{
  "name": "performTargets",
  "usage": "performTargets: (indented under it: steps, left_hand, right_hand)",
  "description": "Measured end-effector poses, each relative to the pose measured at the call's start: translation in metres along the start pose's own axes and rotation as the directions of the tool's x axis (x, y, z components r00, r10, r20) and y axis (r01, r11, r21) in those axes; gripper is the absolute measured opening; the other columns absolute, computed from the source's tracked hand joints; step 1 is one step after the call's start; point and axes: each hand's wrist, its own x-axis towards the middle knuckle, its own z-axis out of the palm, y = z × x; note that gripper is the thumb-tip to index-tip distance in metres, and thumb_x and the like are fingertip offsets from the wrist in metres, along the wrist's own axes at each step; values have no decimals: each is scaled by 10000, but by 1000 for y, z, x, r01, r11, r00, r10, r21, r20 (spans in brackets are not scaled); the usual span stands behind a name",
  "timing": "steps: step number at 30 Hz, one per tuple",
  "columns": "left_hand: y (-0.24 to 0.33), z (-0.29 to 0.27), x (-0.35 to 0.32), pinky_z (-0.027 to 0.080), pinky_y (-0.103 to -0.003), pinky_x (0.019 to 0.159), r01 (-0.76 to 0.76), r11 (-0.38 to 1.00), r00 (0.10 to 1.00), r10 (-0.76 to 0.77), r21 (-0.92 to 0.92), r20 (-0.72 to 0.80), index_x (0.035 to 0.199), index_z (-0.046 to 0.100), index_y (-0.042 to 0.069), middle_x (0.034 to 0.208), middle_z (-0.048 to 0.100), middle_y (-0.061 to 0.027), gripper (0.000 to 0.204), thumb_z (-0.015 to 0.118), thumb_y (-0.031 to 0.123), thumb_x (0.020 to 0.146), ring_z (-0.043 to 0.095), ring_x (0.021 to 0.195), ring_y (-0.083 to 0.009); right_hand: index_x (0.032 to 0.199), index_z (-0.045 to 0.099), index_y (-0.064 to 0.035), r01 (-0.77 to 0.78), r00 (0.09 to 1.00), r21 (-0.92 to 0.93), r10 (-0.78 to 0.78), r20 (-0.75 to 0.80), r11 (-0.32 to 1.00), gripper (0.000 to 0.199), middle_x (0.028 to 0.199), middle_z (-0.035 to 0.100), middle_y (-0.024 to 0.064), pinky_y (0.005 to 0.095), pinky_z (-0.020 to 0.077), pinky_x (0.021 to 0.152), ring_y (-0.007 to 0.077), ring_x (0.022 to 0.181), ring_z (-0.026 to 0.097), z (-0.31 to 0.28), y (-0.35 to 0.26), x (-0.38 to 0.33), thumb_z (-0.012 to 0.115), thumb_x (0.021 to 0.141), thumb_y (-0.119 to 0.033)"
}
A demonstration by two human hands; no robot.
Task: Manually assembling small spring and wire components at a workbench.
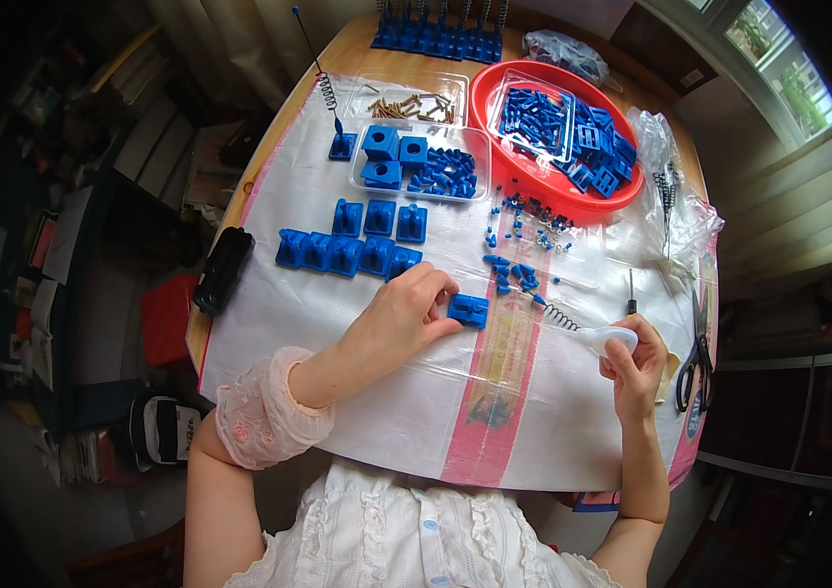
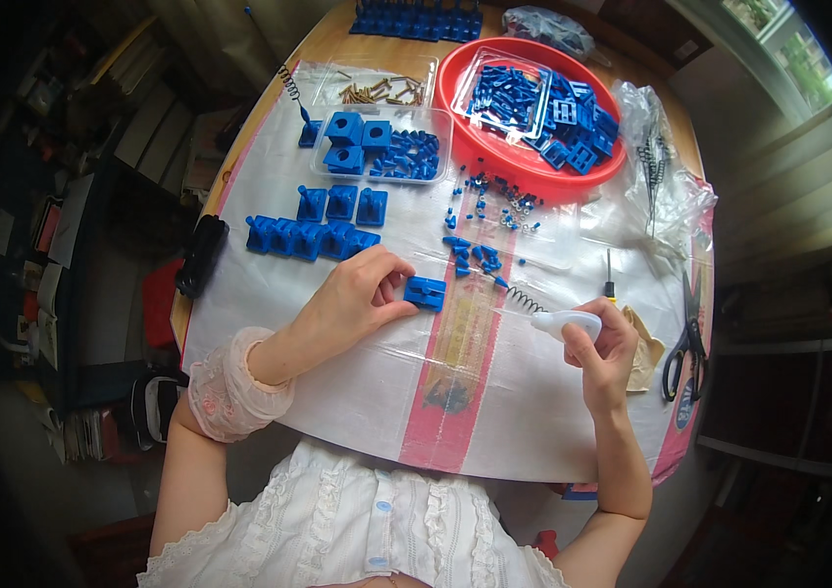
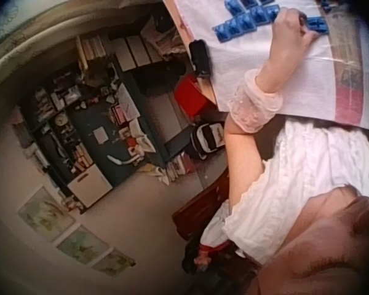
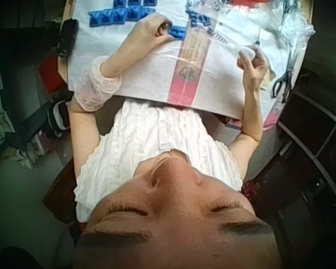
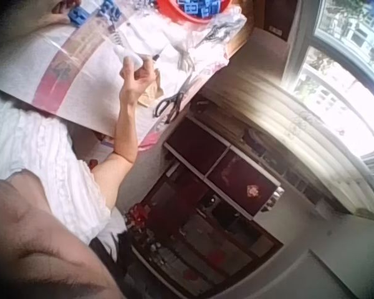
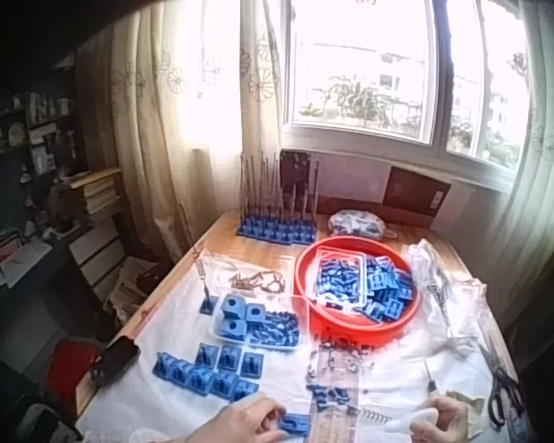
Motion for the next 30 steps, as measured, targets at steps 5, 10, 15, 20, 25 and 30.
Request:
performTargets:
  steps: [5, 10, 15, 20, 25, 30]
  left_hand:
    - [0, 0, 0, 540, -285, 715, -5, 1000, 1000, 5, 16, 1, 1060, 667, -20, 942, 624, -88, 341, 857, 34, 783, 626, 773, -167]
    - [1, -1, 0, 542, -284, 718, 9, 1000, 1000, -9, 4, 7, 1070, 670, -21, 945, 624, -87, 347, 858, 39, 785, 627, 776, -165]
    - [1, -1, 0, 542, -283, 716, 10, 1000, 1000, -10, 4, 9, 1069, 669, -22, 945, 625, -86, 349, 859, 38, 783, 627, 773, -165]
    - [1, -1, 0, 541, -282, 712, -2, 1000, 1000, 2, 8, 3, 1064, 666, -23, 943, 624, -86, 345, 858, 33, 783, 624, 769, -165]
    - [1, -1, 0, 539, -281, 707, -3, 1000, 1000, 3, 4, 8, 1063, 666, -21, 942, 623, -86, 342, 857, 30, 783, 624, 767, -165]
    - [2, -1, 0, 538, -280, 707, 2, 1000, 1000, -2, 6, 6, 1061, 667, -18, 940, 621, -86, 339, 856, 31, 784, 624, 767, -168]
  right_hand:
    - [1001, 571, -35, -1, 1000, -16, 1, 2, 1000, 207, 756, 572, -5, 216, 295, 496, 35, 577, 428, -1, -1, 0, 729, 936, -153]
    - [996, 573, -35, 5, 1000, -25, -4, 5, 1000, 211, 758, 577, -4, 219, 301, 500, 35, 581, 437, -2, 0, 0, 729, 938, -165]
    - [1001, 572, -35, 7, 1000, -24, -7, 0, 1000, 214, 764, 579, -5, 219, 299, 499, 33, 583, 435, -1, 0, 0, 729, 939, -166]
    - [1009, 571, -35, -1, 1000, -9, 1, 8, 1000, 216, 771, 579, -8, 215, 295, 495, 29, 584, 430, -2, 1, -1, 731, 937, -160]
    - [1007, 572, -34, -4, 1000, -8, 4, 8, 1000, 219, 765, 575, -10, 214, 294, 493, 28, 582, 428, -1, -1, -1, 734, 934, -161]
    - [996, 573, -32, 2, 1000, -18, -3, -4, 1000, 217, 747, 565, -11, 215, 290, 492, 28, 576, 422, 0, 0, -1, 733, 934, -165]
